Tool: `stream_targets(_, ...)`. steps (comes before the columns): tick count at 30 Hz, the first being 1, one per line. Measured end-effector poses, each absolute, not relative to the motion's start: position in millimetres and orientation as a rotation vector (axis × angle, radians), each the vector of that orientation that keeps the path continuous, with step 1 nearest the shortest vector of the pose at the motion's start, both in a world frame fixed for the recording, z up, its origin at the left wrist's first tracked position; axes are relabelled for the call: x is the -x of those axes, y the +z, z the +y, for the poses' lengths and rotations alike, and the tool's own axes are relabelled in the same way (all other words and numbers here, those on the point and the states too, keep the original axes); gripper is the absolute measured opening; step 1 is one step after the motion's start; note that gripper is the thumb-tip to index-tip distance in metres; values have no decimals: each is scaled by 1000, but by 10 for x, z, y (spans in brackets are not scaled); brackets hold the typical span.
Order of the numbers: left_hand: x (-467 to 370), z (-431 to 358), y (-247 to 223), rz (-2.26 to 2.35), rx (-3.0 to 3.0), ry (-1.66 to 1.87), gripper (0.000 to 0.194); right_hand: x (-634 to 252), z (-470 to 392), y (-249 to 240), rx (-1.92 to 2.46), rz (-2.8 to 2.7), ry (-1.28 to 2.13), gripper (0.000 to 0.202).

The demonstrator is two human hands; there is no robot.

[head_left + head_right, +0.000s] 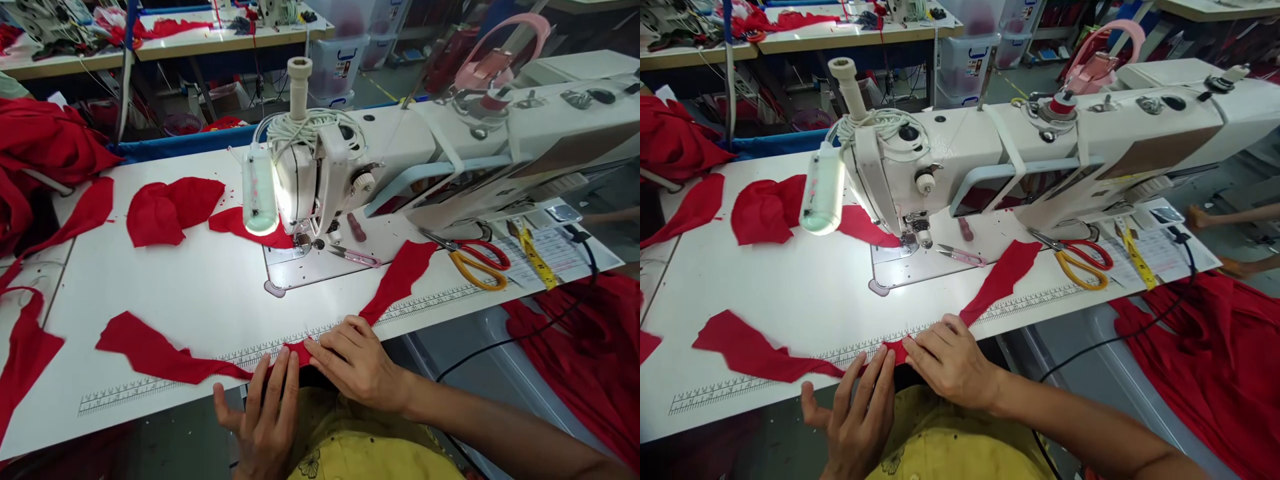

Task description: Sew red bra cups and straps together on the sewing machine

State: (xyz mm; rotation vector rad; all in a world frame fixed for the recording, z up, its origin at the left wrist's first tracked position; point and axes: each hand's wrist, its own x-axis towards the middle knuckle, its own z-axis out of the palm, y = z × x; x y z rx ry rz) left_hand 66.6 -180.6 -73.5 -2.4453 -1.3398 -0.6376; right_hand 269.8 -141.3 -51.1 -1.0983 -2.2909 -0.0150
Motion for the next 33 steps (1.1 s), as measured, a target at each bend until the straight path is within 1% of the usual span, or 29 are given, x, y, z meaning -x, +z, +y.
stream_targets(5,-708,-1853,-770,-1462,2418,-654,57,-2701,-1409,-511,1109,-2293,-45,16)
stream_targets(9,-702,-1824,-758,-1411,2425,-714,60,-2702,-1417,-488,1119,-2297,-61,15)
stream_targets(12,-675,-1765,-720,-1348,2484,-780,59,-2700,-1434,-472,1149,-2310,-19,18)
stream_targets(14,-665,-1719,-687,-1380,2543,-846,56,-2697,-1437,-463,1184,-2299,69,21)
stream_targets(18,-683,-1582,-573,-1675,2511,-1017,51,-2703,-1388,-426,1121,-2160,266,22)
stream_targets(21,-709,-1409,-403,-2029,2602,-1072,51,-2736,-1319,-365,1014,-2031,292,23)
stream_targets(24,-749,-1211,-198,-2363,2816,-1135,35,-2798,-1254,-277,986,-1936,320,28)
stream_targets(26,-787,-1102,-84,-2482,2878,-1273,30,-2849,-1207,-205,1032,-1895,449,33)
stream_targets(28,-826,-1028,-7,-2519,2905,-1374,31,-2895,-1143,-127,1096,-1868,696,37)
stream_targets(29,-841,-1004,18,-2513,2934,-1385,31,-2914,-1105,-89,1121,-1838,846,36)
stream_targets(32,-849,-969,50,-2462,3056,-1354,29,-2949,-979,-1,1122,-1697,1235,13)
stream_targets(33,-843,-964,53,-2456,3083,-1363,29,-2955,-943,17,1103,-1650,1323,10)
